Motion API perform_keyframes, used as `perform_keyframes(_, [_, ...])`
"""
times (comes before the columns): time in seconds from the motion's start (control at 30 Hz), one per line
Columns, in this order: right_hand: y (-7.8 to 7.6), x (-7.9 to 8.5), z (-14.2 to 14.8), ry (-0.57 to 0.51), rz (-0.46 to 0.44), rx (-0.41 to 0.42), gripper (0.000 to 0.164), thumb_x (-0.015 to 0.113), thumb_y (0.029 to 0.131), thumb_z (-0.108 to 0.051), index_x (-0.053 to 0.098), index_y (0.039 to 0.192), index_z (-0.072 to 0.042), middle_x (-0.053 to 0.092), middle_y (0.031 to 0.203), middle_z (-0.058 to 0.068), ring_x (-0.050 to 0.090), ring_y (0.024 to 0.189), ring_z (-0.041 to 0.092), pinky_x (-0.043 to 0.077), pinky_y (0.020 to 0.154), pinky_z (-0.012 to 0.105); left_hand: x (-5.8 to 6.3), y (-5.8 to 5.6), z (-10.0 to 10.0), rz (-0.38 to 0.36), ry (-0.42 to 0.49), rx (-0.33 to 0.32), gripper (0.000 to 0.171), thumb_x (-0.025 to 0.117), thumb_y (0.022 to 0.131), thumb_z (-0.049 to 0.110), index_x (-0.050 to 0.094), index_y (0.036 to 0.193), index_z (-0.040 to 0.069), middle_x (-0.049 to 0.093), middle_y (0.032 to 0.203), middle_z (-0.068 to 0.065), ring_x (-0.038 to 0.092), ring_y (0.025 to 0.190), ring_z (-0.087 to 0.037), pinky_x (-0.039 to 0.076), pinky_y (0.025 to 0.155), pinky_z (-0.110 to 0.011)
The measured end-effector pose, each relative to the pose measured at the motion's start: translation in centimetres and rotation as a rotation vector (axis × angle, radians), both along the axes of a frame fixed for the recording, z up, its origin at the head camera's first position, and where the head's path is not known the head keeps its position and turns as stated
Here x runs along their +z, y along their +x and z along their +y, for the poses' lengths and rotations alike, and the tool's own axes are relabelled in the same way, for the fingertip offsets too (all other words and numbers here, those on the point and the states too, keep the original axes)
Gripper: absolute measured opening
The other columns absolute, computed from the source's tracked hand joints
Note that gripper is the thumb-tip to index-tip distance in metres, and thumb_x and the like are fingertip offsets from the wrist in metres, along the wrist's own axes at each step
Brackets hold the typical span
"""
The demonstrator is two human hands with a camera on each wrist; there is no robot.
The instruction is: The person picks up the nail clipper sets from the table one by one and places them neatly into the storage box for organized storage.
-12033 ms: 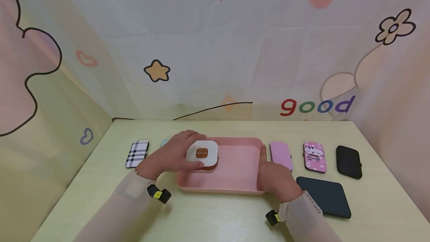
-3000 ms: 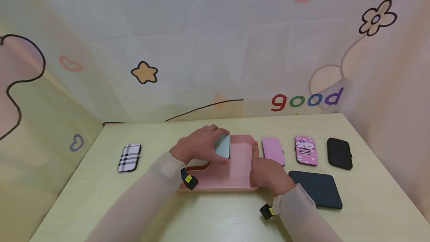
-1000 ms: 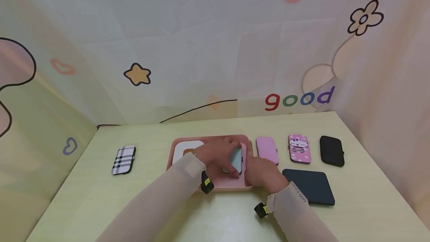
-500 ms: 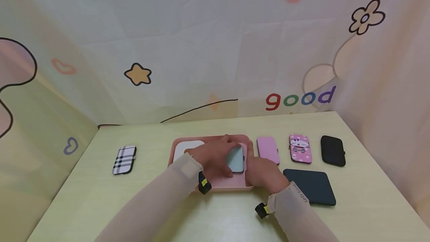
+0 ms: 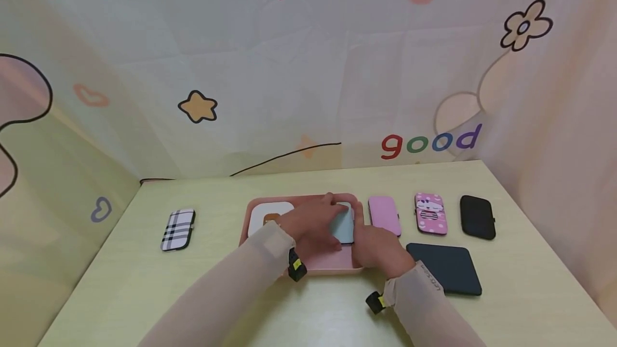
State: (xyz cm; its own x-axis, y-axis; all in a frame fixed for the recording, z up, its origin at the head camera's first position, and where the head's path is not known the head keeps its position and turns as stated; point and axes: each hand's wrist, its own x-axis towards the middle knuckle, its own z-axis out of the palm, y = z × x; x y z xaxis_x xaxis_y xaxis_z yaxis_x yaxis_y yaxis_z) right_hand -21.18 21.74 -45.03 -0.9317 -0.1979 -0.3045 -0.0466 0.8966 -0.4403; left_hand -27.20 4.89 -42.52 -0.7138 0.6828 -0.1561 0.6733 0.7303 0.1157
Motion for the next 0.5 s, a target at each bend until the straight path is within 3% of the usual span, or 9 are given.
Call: perform_keyframes(0.5, [0.38,0.45,-0.09,0.026,-0.001,0.007,0.106,0.064,0.086,-0.009,-0.013,0.159,-0.010,0.054,0.071,0.008,0.055,0.055,0.022,0.043,0.051,0.031,0.17,-0.04,0.49,0.028,-0.038,-0.024,0.067,0.075,0.082,0.055,0.054,0.138,0.024,0.049,0.140,-0.003,0.055,0.117,-0.018,0.048,0.093,-0.027])
